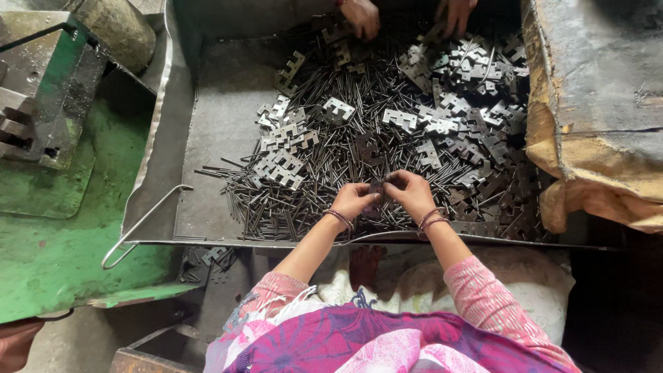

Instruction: The person inserts metal rods into small metal brackets and places the assembled units into a large metal bin. The task is performed by hand with repetitive pick-and-insert motions.

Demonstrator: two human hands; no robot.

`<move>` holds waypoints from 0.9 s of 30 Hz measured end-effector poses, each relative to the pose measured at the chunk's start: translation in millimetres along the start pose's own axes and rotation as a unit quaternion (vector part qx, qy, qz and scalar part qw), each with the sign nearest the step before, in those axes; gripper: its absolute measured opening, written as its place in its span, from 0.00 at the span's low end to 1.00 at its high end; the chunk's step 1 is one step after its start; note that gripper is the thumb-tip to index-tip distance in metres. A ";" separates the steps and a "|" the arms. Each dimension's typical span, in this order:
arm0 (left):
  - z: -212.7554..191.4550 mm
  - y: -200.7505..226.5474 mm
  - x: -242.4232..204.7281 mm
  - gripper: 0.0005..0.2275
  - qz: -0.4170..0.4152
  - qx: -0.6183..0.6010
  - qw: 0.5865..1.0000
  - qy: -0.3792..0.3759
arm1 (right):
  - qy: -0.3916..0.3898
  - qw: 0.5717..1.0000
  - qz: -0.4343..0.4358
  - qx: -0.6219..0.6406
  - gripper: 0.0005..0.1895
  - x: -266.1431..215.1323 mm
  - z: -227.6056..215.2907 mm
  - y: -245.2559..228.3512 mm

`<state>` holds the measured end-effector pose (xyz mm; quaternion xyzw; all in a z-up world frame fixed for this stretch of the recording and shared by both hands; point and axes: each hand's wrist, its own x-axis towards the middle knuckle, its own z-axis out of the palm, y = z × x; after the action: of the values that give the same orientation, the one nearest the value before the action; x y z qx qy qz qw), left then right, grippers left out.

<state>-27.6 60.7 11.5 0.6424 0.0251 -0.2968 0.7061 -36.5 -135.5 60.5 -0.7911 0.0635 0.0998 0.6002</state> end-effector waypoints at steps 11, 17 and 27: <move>-6.0 4.0 3.6 0.12 -0.046 -0.140 0.989 0.025 | -0.073 0.996 -0.014 -0.043 0.26 -3.3 -7.5 -11.1; -8.3 12.5 0.7 0.12 -0.046 -0.238 0.970 0.019 | 0.120 0.925 -0.122 -0.339 0.18 49.6 -63.6 20.3; -6.6 12.1 2.2 0.12 -0.043 -0.222 0.971 0.077 | 0.145 0.950 0.018 -0.275 0.22 85.8 -91.1 75.2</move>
<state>-18.0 66.0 20.3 0.4892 0.1721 -0.2633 0.8135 37.8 -241.8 -6.4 -0.9300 0.1339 0.0079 0.3421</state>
